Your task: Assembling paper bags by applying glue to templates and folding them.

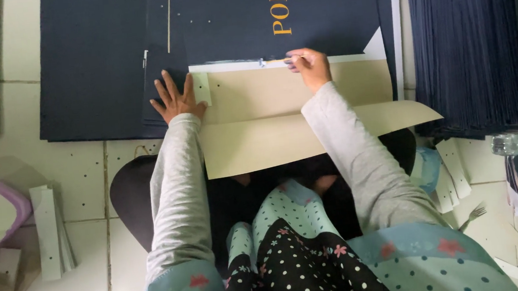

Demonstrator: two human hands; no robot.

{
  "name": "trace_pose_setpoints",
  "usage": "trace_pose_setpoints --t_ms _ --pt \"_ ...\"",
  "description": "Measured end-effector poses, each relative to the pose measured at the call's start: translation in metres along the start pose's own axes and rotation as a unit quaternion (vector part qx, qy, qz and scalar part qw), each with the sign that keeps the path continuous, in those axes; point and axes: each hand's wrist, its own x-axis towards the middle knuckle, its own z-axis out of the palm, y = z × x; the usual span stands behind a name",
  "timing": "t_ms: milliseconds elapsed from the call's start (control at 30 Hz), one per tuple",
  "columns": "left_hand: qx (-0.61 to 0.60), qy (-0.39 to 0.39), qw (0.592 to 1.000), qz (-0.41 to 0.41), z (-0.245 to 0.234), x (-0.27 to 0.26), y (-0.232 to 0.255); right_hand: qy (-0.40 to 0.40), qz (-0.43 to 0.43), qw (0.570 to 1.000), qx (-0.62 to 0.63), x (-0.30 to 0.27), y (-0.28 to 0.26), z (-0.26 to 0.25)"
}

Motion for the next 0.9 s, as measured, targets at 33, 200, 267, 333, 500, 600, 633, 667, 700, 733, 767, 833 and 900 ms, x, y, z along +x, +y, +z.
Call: trace_pose_setpoints --t_ms 33,200,267,333,500,600,633,667,700,733,767,833,900 --pt "0.001 0.000 1.000 0.002 0.002 0.002 -0.002 0.003 0.000 1.000 0.000 0.000 0.004 -0.009" --pt "0.011 -0.005 1.000 0.001 0.006 0.007 -0.004 0.051 0.019 0.997 -0.049 -0.006 0.020 -0.053" --pt "0.007 0.000 1.000 0.007 0.007 0.007 -0.005 0.068 0.023 0.996 -0.060 -0.008 0.022 -0.065" --pt "0.001 0.005 1.000 0.012 0.007 0.006 -0.006 0.084 0.028 0.994 -0.070 -0.009 0.016 -0.070" --pt "0.002 -0.001 1.000 0.004 0.006 0.007 -0.004 0.080 0.059 0.992 0.080 -0.011 -0.014 -0.053" --pt "0.004 0.005 1.000 0.003 0.009 0.009 -0.004 0.068 0.063 0.989 0.115 -0.012 -0.016 -0.034" --pt "0.005 0.005 1.000 0.003 0.007 0.007 -0.005 0.068 0.063 0.989 0.116 -0.012 -0.015 -0.029" --pt "0.000 0.001 1.000 0.008 0.005 0.006 -0.004 0.068 0.070 0.987 0.128 -0.012 -0.013 -0.024" --pt "-0.005 -0.003 1.000 0.013 0.003 0.005 -0.004 0.067 0.076 0.985 0.140 -0.012 -0.011 -0.020" --pt "-0.005 -0.003 1.000 0.014 0.004 0.006 -0.004 0.068 0.076 0.985 0.140 -0.011 -0.005 -0.021" --pt "-0.003 0.000 1.000 0.009 0.005 0.006 -0.003 0.060 0.080 0.989 0.111 -0.009 0.001 -0.022" --pt "-0.002 0.003 1.000 0.004 0.005 0.006 -0.003 0.053 0.084 0.992 0.082 -0.008 0.009 -0.026" --pt "-0.004 0.001 1.000 0.002 0.005 0.005 -0.003 0.034 0.065 0.995 -0.070 -0.008 0.011 -0.034"
